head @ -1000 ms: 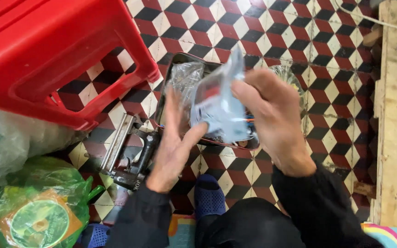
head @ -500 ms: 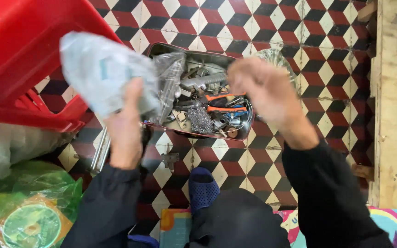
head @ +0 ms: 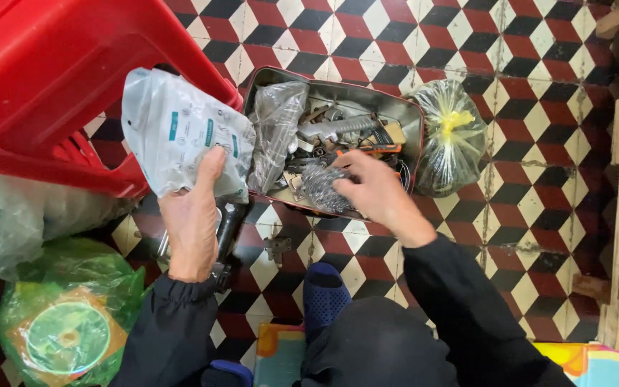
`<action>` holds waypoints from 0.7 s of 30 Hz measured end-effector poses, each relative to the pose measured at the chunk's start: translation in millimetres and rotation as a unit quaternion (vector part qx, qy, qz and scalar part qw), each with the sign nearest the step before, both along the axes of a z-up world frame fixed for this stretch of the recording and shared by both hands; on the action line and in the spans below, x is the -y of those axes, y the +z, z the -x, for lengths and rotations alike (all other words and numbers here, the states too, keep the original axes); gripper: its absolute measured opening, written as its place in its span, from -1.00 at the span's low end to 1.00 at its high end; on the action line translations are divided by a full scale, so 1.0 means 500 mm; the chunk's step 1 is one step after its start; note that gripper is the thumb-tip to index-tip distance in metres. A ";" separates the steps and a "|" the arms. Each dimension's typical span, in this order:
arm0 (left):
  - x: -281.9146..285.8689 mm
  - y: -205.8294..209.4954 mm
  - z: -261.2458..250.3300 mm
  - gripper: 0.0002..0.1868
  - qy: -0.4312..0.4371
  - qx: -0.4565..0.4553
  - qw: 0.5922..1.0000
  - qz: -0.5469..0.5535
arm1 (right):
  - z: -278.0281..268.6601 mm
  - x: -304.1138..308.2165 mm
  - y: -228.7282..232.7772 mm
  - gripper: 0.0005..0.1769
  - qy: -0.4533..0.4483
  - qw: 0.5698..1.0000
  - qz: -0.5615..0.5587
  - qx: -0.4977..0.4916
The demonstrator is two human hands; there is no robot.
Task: Sorting and organizing various small electronic and mechanical components in a metal tray on the floor.
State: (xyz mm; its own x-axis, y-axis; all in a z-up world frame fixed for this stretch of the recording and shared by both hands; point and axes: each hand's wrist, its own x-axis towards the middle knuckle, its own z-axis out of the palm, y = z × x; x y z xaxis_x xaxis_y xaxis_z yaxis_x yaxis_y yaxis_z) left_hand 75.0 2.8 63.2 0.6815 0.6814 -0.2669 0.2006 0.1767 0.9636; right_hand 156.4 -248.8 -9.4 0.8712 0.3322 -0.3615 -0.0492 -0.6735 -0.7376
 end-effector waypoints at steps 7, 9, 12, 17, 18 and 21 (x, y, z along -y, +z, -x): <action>0.035 0.002 -0.022 -0.18 -0.075 -0.020 0.997 -0.021 | -0.047 0.015 0.077 -0.42 -0.120 0.973 -0.167 0.107; 0.041 0.003 -0.041 -0.18 -0.091 -0.012 0.995 -0.028 | -0.080 -0.019 0.096 -0.51 -0.081 0.965 -0.155 0.197; 0.058 0.010 -0.061 -0.15 -0.136 -0.020 0.990 -0.037 | -0.160 -0.047 0.036 -0.55 0.053 0.916 -0.047 0.394; 0.040 -0.083 -0.081 -0.21 -0.209 -0.068 0.970 -0.106 | -0.240 -0.036 -0.057 -0.75 0.213 0.790 0.150 0.555; 0.030 -0.090 -0.083 -0.18 -0.232 -0.078 0.954 -0.170 | -0.219 -0.017 -0.016 -0.68 0.232 0.828 0.113 0.498; 0.012 -0.087 -0.093 -0.09 -0.234 -0.094 0.942 -0.222 | -0.150 0.039 0.046 -0.68 0.254 0.859 0.074 0.439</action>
State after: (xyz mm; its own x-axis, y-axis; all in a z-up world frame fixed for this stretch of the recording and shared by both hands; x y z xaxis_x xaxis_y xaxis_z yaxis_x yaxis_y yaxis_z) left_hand 121.7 -3.4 20.0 0.9039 0.3916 -0.1719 0.3307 -0.3850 0.8616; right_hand 231.4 -268.4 13.8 0.5855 0.7574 0.2890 0.8101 -0.5324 -0.2457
